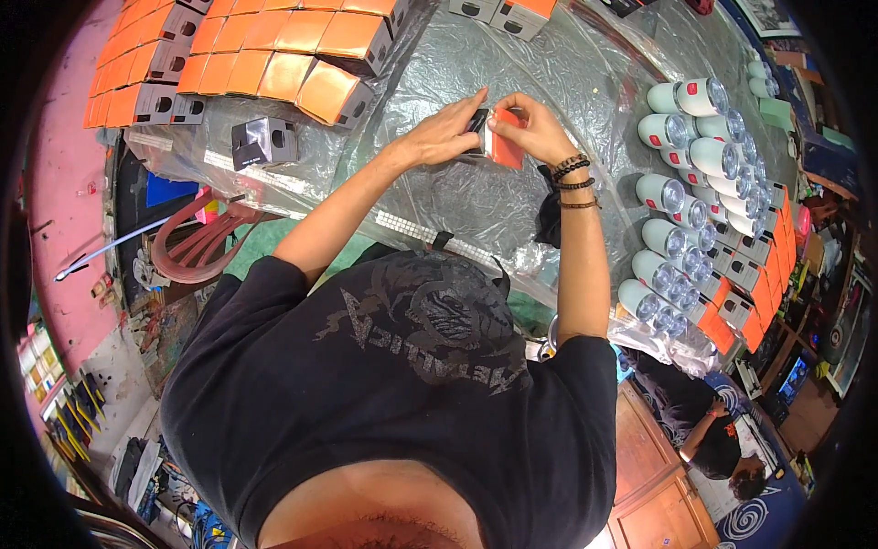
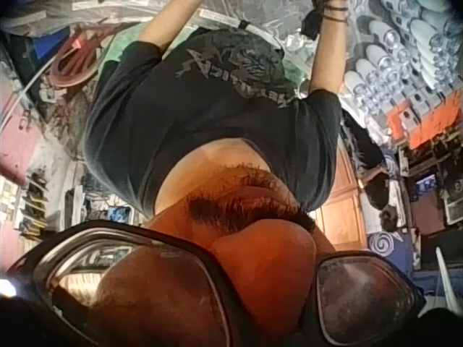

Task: The recorder is packing white ceramic mugs into individual cardboard boxes.

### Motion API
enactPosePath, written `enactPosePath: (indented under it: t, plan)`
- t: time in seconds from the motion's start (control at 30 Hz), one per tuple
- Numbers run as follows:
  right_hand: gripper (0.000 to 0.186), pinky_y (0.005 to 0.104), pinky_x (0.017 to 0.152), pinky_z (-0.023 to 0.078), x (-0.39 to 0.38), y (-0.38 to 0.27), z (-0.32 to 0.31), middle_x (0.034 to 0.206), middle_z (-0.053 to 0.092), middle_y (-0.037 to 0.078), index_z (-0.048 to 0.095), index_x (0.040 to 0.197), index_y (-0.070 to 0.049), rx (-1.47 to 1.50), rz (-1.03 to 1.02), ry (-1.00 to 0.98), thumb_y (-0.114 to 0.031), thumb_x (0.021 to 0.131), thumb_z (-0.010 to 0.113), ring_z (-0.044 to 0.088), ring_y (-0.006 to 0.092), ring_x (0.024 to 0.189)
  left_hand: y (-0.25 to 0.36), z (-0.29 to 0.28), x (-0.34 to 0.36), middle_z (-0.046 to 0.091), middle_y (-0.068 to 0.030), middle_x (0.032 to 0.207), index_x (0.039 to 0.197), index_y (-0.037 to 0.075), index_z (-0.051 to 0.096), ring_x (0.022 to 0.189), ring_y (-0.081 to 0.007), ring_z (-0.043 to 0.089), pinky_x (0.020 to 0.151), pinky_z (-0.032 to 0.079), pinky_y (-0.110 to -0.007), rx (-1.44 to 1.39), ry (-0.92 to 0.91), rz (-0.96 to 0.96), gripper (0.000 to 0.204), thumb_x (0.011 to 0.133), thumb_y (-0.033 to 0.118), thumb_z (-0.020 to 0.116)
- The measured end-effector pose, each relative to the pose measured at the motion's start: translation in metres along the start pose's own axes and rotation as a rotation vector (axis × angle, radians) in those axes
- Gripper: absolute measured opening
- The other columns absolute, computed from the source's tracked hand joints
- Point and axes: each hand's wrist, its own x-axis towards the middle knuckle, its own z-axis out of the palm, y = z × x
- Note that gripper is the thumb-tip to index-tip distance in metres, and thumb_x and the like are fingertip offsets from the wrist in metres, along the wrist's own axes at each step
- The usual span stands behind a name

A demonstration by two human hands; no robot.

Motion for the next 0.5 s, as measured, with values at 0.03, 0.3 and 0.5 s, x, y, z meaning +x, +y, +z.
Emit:
enactPosePath:
  t: [0.03, 0.3, 0.5]
  plan:
    - [0.029, 0.0304, 0.093, 0.052, 0.000, 0.001, 0.002, 0.109, 0.068, 0.001, 0.065, 0.116, -0.003, -0.013, -0.038, 0.040, -0.019, 0.097, 0.081, 0.063, 0.0117, 0.103, 0.000, 0.001, 0.000, 0.040, -0.0347, 0.159, 0.168, 0.000, 0.015, 0.146, -0.0488, 0.043, 0.122, 0.036, -0.048, 0.018, 0.013, -0.002, 0.097, 0.089, 0.035, 0.060]
    - [0.044, 0.0328, 0.095, 0.053, -0.002, 0.015, 0.018, 0.111, 0.067, 0.007, 0.061, 0.121, -0.001, -0.033, -0.137, 0.231, -0.025, 0.092, 0.085, 0.065, 0.0165, 0.106, 0.005, 0.003, -0.003, 0.037, -0.0327, 0.162, 0.168, 0.000, 0.013, 0.150, -0.0472, 0.039, 0.123, 0.035, -0.047, -0.001, -0.005, -0.045, 0.100, 0.090, 0.039, 0.063]
    - [0.050, 0.0396, 0.096, 0.054, -0.009, 0.014, 0.049, 0.112, 0.068, 0.014, 0.061, 0.123, -0.001, -0.287, -0.279, 0.512, -0.029, 0.089, 0.086, 0.067, 0.0323, 0.108, 0.029, 0.013, -0.026, 0.065, -0.0193, 0.128, 0.128, -0.002, 0.062, 0.114, -0.0337, 0.066, 0.100, 0.053, -0.045, 0.070, 0.521, -0.159, 0.058, 0.084, 0.033, 0.076]
